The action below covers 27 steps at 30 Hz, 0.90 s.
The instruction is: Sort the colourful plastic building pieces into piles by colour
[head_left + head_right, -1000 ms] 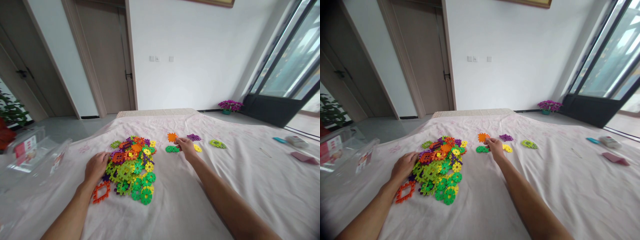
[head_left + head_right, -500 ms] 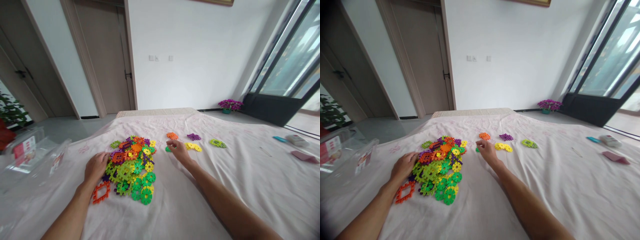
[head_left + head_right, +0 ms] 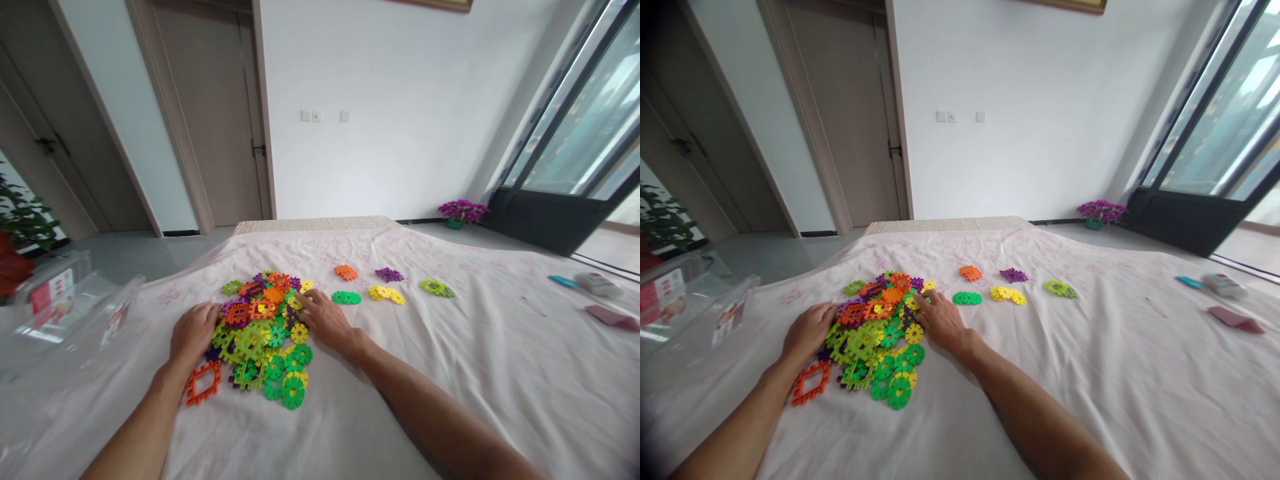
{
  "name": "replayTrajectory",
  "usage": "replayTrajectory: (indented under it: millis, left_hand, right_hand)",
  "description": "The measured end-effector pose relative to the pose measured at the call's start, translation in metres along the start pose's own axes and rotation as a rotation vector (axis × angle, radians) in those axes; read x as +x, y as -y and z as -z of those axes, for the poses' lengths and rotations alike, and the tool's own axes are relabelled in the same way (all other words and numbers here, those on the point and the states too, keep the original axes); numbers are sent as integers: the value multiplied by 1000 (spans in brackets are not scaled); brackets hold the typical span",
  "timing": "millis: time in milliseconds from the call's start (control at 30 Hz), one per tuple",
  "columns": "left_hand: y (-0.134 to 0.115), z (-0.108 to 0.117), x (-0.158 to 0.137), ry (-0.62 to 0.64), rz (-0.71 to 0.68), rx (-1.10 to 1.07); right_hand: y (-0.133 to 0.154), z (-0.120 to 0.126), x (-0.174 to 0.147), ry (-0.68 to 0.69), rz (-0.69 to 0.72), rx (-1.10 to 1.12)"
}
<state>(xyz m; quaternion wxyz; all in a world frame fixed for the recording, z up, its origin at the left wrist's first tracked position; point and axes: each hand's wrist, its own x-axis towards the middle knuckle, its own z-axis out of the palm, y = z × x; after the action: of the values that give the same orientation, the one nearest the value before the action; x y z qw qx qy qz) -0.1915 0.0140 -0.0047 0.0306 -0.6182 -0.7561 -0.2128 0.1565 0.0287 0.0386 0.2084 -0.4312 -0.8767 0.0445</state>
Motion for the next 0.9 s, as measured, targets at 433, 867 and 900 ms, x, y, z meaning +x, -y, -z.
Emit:
replayTrajectory:
  millis: [433, 867, 900]
  left_hand:
    - [1, -1, 1, 0, -1, 0]
    - [3, -2, 1, 11, 3, -10]
    - [3, -1, 1, 15, 6, -8]
  right_hand:
    - [-3, -6, 0, -13, 36, -46]
    - [-39, -4, 0, -237, -255, 221]
    - [-45, -1, -1, -258, -296, 217]
